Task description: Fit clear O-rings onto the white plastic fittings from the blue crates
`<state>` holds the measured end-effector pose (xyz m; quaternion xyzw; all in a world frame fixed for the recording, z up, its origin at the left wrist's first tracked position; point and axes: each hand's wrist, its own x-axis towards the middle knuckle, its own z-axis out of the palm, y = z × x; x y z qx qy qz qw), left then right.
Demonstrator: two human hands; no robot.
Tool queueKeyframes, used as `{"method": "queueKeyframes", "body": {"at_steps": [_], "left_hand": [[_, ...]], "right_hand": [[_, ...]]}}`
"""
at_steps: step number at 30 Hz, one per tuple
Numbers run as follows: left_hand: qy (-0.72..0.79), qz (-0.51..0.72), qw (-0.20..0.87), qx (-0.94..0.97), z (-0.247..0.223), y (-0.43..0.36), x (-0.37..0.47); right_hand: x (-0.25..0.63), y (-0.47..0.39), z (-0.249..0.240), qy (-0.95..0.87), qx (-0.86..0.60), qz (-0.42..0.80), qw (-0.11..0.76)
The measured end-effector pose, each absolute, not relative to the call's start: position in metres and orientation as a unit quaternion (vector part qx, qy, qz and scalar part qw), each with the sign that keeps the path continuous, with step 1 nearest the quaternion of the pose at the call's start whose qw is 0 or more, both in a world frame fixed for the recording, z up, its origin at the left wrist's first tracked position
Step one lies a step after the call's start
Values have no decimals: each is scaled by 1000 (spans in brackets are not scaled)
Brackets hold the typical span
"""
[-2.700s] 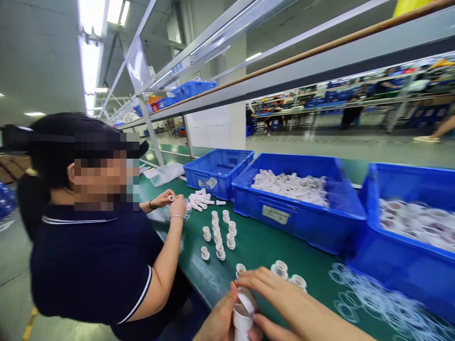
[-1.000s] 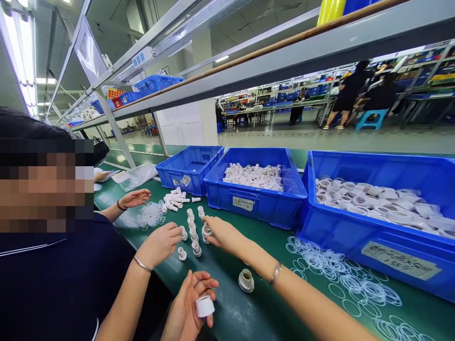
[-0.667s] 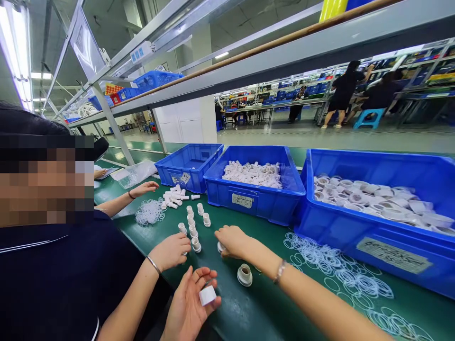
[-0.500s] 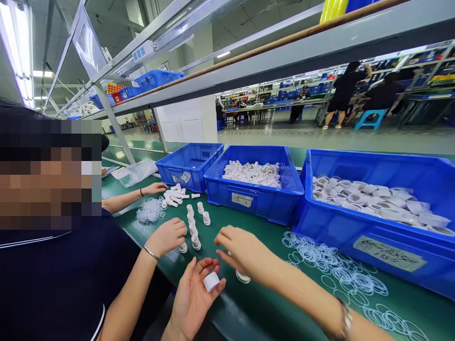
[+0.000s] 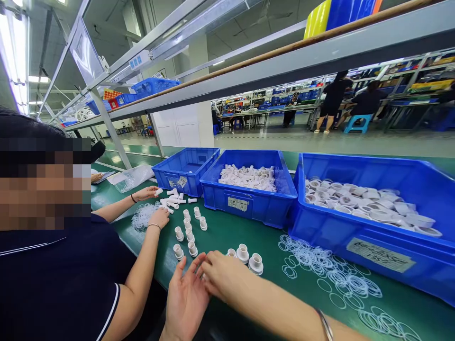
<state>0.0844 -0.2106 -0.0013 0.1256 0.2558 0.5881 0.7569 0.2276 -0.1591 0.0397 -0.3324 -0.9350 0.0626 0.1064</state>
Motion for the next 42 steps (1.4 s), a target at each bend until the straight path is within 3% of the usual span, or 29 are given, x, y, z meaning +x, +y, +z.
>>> {"method": "queueKeyframes", "body": {"at_steps": [5,11,23,32,42], "left_hand": [[274,607,739,99,-23,-212,72],[311,578,738,155,-43,-210,71],[348,618,679,190,27,-129,51],[401,545,662,323,-33,-159,128],[407,511,641,402,-39,-137,148]], "right_hand": [[224,-67,60,-908,-387,67,149],[206,-11,28,-908,-408,56,83],[255,-20,31,-899,-436,26,24],[304,-42,49,-870,-492,11,-30],[361,-93,54,-868,-493,45,-21]]}}
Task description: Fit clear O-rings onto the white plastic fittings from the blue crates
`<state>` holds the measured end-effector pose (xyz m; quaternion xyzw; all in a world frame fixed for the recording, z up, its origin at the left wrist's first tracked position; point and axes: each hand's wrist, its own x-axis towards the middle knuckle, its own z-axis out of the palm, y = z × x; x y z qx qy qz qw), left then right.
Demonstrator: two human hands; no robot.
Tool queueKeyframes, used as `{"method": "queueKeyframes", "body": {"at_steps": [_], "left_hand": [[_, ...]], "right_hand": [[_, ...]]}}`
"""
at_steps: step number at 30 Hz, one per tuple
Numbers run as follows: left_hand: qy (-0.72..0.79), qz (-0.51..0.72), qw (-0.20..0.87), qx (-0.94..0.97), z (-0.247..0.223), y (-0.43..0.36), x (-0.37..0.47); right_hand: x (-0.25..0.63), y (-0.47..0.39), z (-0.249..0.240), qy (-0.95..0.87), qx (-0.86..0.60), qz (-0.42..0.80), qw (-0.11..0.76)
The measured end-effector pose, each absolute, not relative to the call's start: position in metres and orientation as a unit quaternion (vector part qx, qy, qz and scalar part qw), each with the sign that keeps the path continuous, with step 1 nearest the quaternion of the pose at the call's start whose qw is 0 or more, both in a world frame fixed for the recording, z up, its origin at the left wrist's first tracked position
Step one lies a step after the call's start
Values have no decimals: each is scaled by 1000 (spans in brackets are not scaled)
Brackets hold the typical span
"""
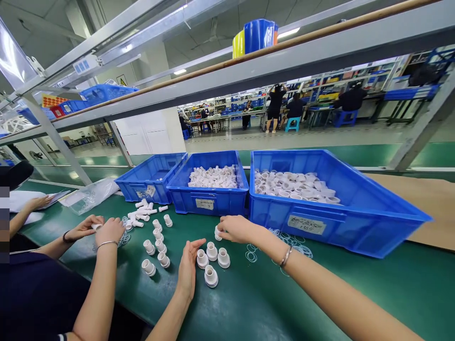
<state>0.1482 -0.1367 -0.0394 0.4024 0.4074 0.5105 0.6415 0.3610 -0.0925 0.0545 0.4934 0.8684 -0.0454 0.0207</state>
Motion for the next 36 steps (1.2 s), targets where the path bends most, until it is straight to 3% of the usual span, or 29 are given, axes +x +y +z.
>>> {"method": "queueKeyframes", "body": {"at_steps": [20,29,36], "left_hand": [[411,490,644,420,-43,-129,160],[398,475,656,430,-45,-128,167],[396,477,651,438,-53,-122,177]], "right_hand": [[356,-86,32,875,483,-32,-29],[386,-147,62,885,454,-71,-79],[370,-158,33,898,437,-30,-38]]}}
